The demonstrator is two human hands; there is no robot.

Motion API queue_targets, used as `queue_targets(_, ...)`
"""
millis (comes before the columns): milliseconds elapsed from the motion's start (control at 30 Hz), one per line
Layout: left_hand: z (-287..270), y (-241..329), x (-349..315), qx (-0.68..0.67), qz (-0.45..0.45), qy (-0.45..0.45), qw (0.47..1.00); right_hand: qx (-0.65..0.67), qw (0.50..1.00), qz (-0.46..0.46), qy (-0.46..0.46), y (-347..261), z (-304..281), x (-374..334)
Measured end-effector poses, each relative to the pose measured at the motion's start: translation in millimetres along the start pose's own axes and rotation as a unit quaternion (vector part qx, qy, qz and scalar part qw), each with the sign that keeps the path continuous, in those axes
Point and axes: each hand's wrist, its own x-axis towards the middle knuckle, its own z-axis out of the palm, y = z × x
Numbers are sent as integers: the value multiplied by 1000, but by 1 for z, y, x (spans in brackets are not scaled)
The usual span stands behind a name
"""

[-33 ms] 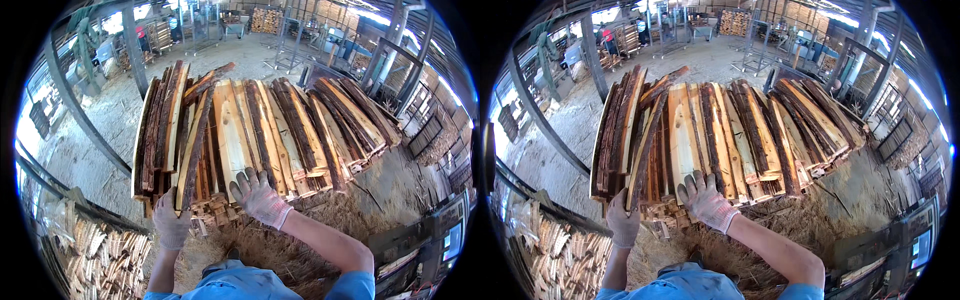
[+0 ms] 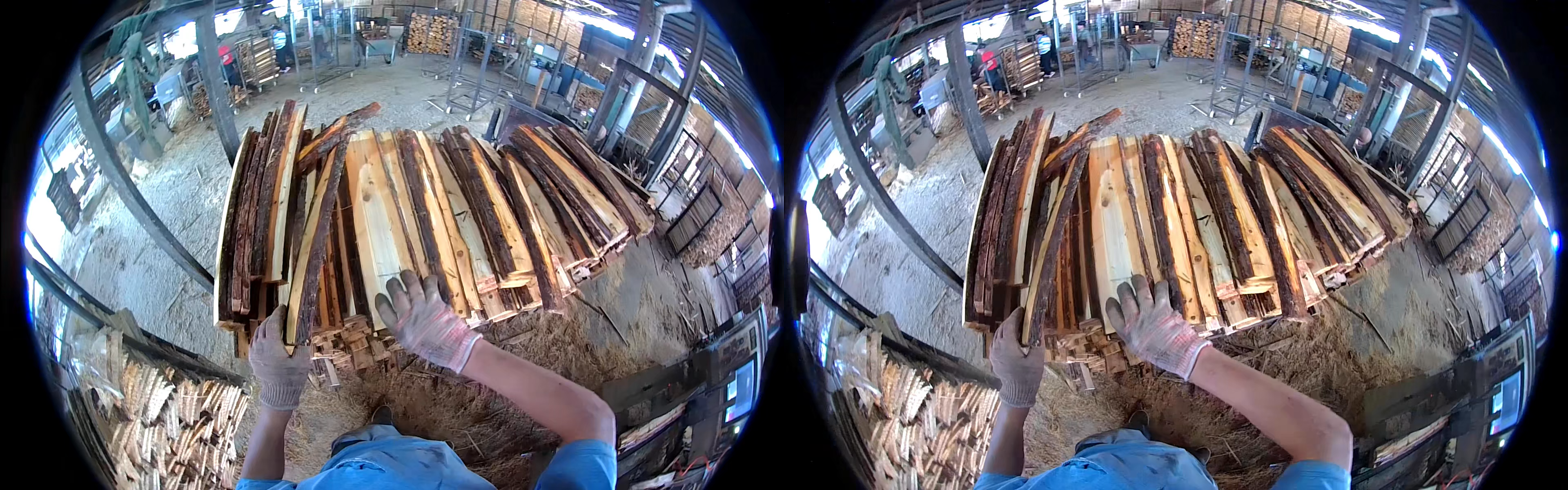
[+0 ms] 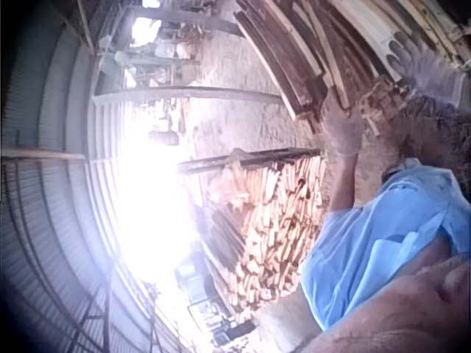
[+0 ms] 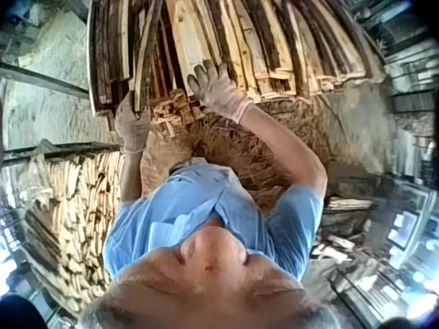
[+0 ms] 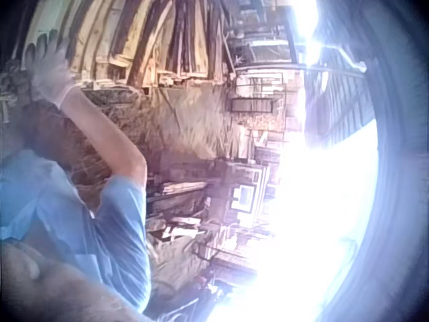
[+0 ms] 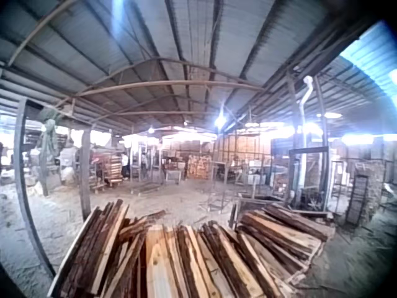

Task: The person repeatedly picks up wooden planks from a large stack and places them onto a conveyor belt. The action is continuous and repetitive, involving selecting planks and feeding them into the machine.

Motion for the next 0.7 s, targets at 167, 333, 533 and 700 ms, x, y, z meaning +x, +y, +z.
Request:
queue_targets(167, -6, 23, -15, 98, 37, 16, 994, 15, 990, 50, 132, 46, -63, -38)
queue_targets(333, -18, 47, -60, -215, 83, -259, 938, 388, 796, 384, 261, 11, -81, -105)
queue_targets(533, 81, 153, -49, -700, -274, -492, 439, 670, 277, 502, 471, -64, -28, -181)
queue_targets(700, 134, 177, -69, -751, -373, -375, 396, 721, 271, 524, 364, -123, -41, -196)
